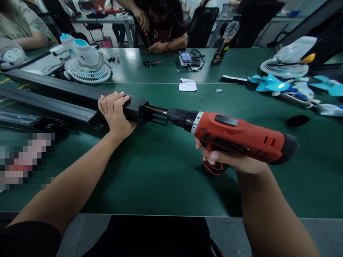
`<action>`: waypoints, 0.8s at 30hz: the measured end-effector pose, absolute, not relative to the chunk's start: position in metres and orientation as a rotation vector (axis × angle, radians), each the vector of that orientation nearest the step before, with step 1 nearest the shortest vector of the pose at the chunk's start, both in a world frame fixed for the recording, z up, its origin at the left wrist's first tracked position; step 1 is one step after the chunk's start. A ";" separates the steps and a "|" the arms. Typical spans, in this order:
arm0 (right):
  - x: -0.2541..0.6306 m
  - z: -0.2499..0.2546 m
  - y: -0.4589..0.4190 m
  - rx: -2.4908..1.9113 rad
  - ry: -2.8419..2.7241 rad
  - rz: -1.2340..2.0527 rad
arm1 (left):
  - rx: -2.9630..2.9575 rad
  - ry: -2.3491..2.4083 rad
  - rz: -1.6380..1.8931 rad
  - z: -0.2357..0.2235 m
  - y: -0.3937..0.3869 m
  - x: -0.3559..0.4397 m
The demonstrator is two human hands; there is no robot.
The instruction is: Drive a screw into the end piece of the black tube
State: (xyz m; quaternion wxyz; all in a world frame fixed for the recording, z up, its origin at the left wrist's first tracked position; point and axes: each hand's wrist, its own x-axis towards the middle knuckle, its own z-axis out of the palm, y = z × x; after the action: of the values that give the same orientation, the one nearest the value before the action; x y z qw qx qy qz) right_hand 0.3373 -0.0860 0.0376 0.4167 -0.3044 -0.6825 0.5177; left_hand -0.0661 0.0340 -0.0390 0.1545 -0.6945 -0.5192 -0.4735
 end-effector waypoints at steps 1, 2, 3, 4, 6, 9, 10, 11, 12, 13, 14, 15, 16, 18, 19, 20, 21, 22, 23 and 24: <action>0.337 0.038 -0.086 -0.764 -1.716 1.305 | -1.991 -1.490 -1.354 -0.039 0.034 -0.066; 0.337 0.038 -0.086 -0.769 -1.723 1.318 | -1.994 -1.493 -1.351 -0.039 0.034 -0.067; 0.337 0.039 -0.087 -0.775 -1.728 1.332 | -1.999 -1.495 -1.350 -0.039 0.034 -0.067; 0.338 0.039 -0.087 -0.776 -1.730 1.344 | -2.005 -1.494 -1.351 -0.040 0.034 -0.068; 0.338 0.038 -0.086 -0.772 -1.720 1.347 | -2.015 -1.481 -1.358 -0.041 0.035 -0.068; 0.337 0.038 -0.086 -0.740 -1.703 1.352 | -2.005 -1.458 -1.376 -0.043 0.036 -0.069; 0.336 0.038 -0.086 -0.733 -1.698 1.368 | -2.002 -1.456 -1.380 -0.043 0.036 -0.069; 0.335 0.039 -0.086 -0.734 -1.693 1.388 | -2.001 -1.456 -1.382 -0.043 0.036 -0.069; 0.334 0.040 -0.086 -0.738 -1.692 1.408 | -2.004 -1.460 -1.382 -0.042 0.036 -0.069; 0.333 0.040 -0.086 -0.746 -1.692 1.423 | -2.009 -1.464 -1.381 -0.042 0.036 -0.069; 0.332 0.041 -0.085 -0.758 -1.695 1.433 | -2.016 -1.469 -1.380 -0.042 0.035 -0.069; 0.332 0.042 -0.085 -0.763 -1.701 1.447 | -2.023 -1.472 -1.379 -0.041 0.035 -0.069; 0.331 0.042 -0.085 -0.762 -1.709 1.459 | -2.030 -1.472 -1.379 -0.041 0.035 -0.069; 0.332 0.043 -0.085 -0.743 -1.719 1.453 | -2.045 -1.463 -1.383 -0.041 0.035 -0.069; 0.332 0.043 -0.085 -0.734 -1.725 1.441 | -2.052 -1.459 -1.386 -0.041 0.035 -0.070; 0.333 0.043 -0.085 -0.729 -1.731 1.427 | -2.057 -1.459 -1.385 -0.041 0.035 -0.070; 0.334 0.042 -0.084 -0.727 -1.737 1.407 | -2.059 -1.462 -1.380 -0.042 0.035 -0.070; 0.336 0.042 -0.084 -0.734 -1.743 1.383 | -2.058 -1.469 -1.372 -0.042 0.036 -0.071; 0.337 0.041 -0.085 -0.741 -1.747 1.356 | -2.057 -1.474 -1.364 -0.042 0.036 -0.071; 0.338 0.041 -0.085 -0.754 -1.750 1.334 | -2.058 -1.475 -1.359 -0.042 0.036 -0.071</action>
State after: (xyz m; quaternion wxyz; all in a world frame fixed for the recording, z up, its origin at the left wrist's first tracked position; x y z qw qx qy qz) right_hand 0.3379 -0.0848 0.0407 0.3966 -0.2976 -0.6907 0.5264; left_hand -0.0714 0.0360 -0.0424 0.1337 -0.7096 -0.5088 -0.4687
